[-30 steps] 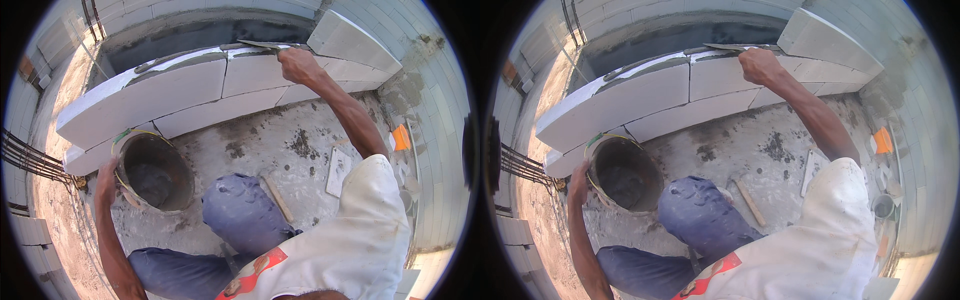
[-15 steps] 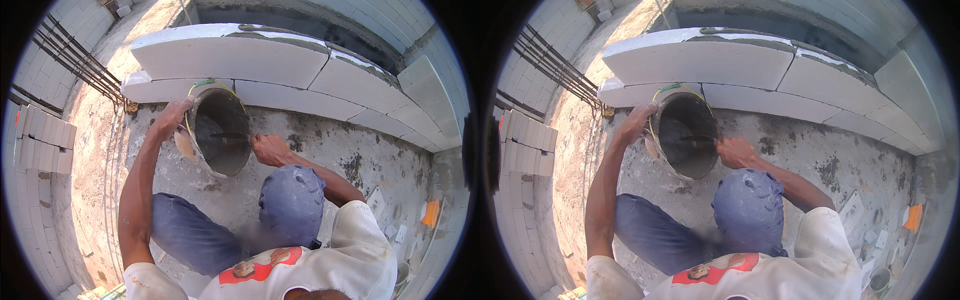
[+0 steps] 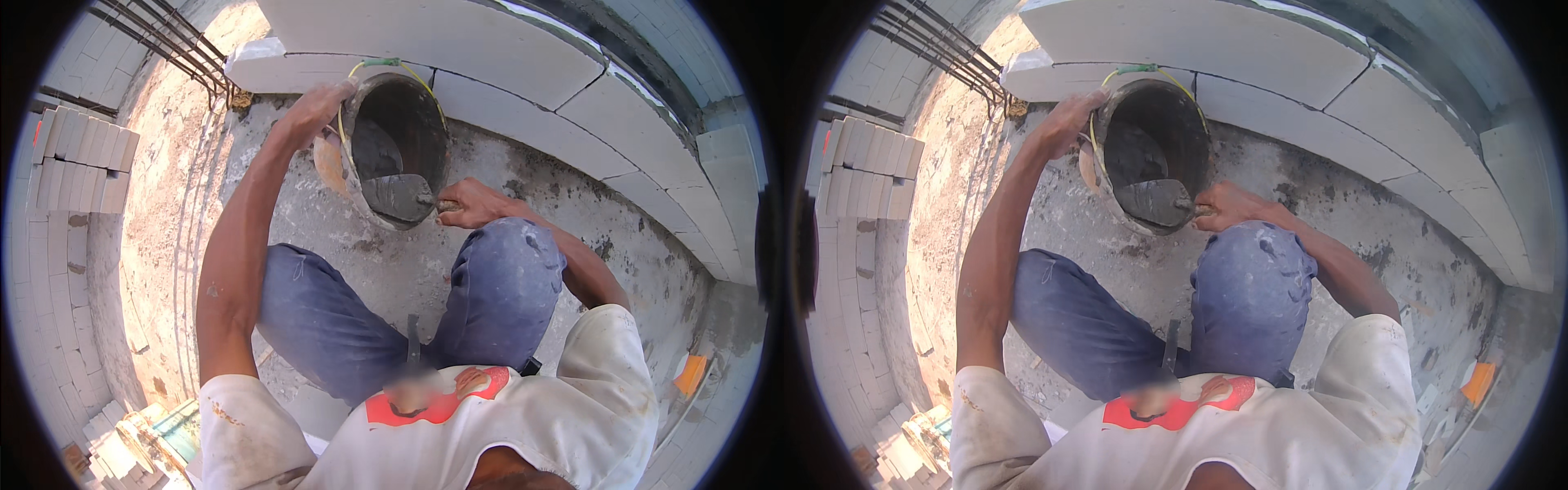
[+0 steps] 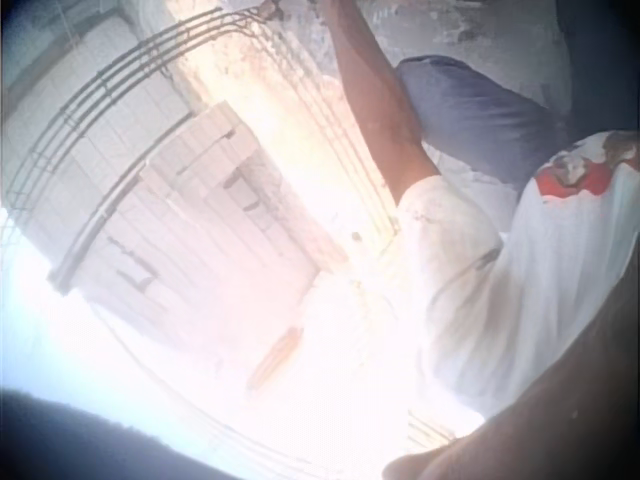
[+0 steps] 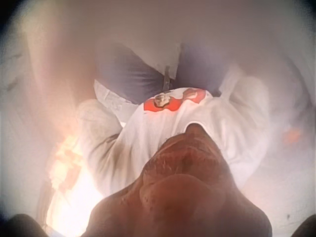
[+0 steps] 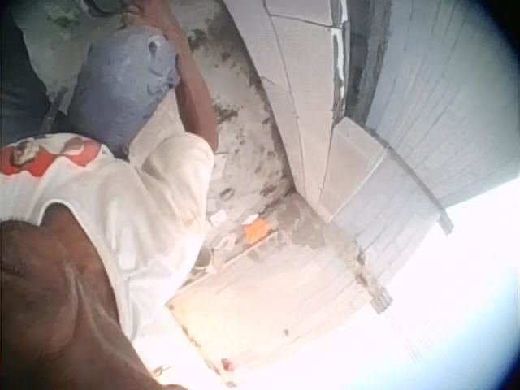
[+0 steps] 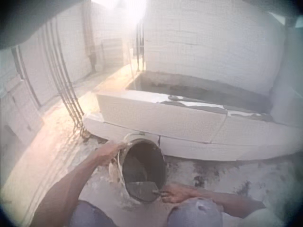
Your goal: The person applies mortar to a curved wall using a trowel and places white blocks into the wall structure. They use a hammer to tap the blocks into position and a tape measure to check dimensions.
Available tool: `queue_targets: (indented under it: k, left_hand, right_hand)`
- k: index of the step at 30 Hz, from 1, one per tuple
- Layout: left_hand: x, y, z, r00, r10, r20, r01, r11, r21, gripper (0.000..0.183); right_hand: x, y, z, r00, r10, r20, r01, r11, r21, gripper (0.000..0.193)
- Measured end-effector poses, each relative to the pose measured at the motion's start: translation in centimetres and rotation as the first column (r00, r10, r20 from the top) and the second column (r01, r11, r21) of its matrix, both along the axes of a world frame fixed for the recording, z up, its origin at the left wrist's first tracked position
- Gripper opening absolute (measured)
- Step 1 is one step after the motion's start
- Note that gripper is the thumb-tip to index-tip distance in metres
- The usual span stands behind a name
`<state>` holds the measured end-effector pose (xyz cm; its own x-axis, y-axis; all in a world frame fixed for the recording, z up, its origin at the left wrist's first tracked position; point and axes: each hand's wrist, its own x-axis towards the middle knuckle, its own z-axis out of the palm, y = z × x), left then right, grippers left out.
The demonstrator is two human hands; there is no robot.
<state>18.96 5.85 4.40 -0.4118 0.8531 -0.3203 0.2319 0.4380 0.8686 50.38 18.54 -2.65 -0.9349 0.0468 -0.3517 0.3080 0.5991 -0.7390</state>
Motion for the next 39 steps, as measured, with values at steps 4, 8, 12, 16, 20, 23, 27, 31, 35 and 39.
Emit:
queue_targets:
  k: [4, 8, 12, 16, 20, 23, 27, 31, 35, 39]
  left_hand:
    - [-0.7, -0.6, -0.9, 0.999, -0.009, -0.045, 0.011, 0.999, 0.037, 0.057]
    - [-1.2, -0.6, -0.8, 1.0, -0.007, 0.017, 0.007, 1.0, 0.017, 0.056]
    - [-1.9, -0.4, -1.2, 0.992, 0.115, 0.045, -0.117, 0.993, 0.034, 0.052]
    - [-1.3, -1.2, -0.4, 0.986, 0.161, 0.038, -0.164, 0.983, 0.085, 0.052]
    - [-1.2, -0.1, -0.3, 0.995, 0.083, 0.059, -0.088, 0.993, 0.083, 0.051]
    - [-1.6, -0.2, -0.4, 0.996, 0.055, 0.074, -0.056, 0.998, 0.015, 0.051]
    - [-2.4, -1.2, -1.1, 0.996, 0.078, 0.043, -0.079, 0.996, 0.027, 0.05]
    - [-3.2, -1.4, -1.7, 0.992, 0.112, 0.055, -0.111, 0.994, -0.007, 0.05]
    - [-1.2, 0.0, -1.1, 0.987, 0.129, 0.094, -0.139, 0.984, 0.108, 0.058]
    - [-1.1, -1.2, -0.4, 0.988, 0.155, 0.026, -0.157, 0.985, 0.078, 0.057]
  right_hand:
    - [1.3, -1.4, -1.7, 0.941, -0.285, 0.183, 0.333, 0.874, -0.354, 0.023]
    - [2.2, -1.3, -0.6, 0.887, -0.408, 0.216, 0.458, 0.719, -0.524, 0.021]
    - [0.9, 2.4, 8.0, 0.866, -0.499, -0.022, 0.396, 0.714, -0.577, 0.026]
    - [-1.3, 5.5, 18.3, 0.796, -0.49, -0.355, 0.528, 0.849, 0.013, 0.027]
    - [-4.1, 10.0, 23.4, 0.879, -0.179, -0.441, 0.476, 0.355, 0.805, 0.023]
    - [-5.6, 9.7, 24.2, 0.927, -0.193, -0.32, 0.357, 0.2, 0.913, 0.027]
    - [-5.1, 9.1, 23.9, 0.952, -0.259, -0.162, 0.2, 0.128, 0.971, 0.028]
    - [-4.1, 8.1, 22.5, 0.905, -0.298, -0.303, 0.34, 0.08, 0.937, 0.03]
    - [-5.2, 7.1, 14.5, 0.833, -0.165, -0.528, 0.546, 0.089, 0.833, 0.036]
    - [-4.6, 2.7, 7.8, 0.833, -0.031, -0.552, 0.529, 0.333, 0.781, 0.032]
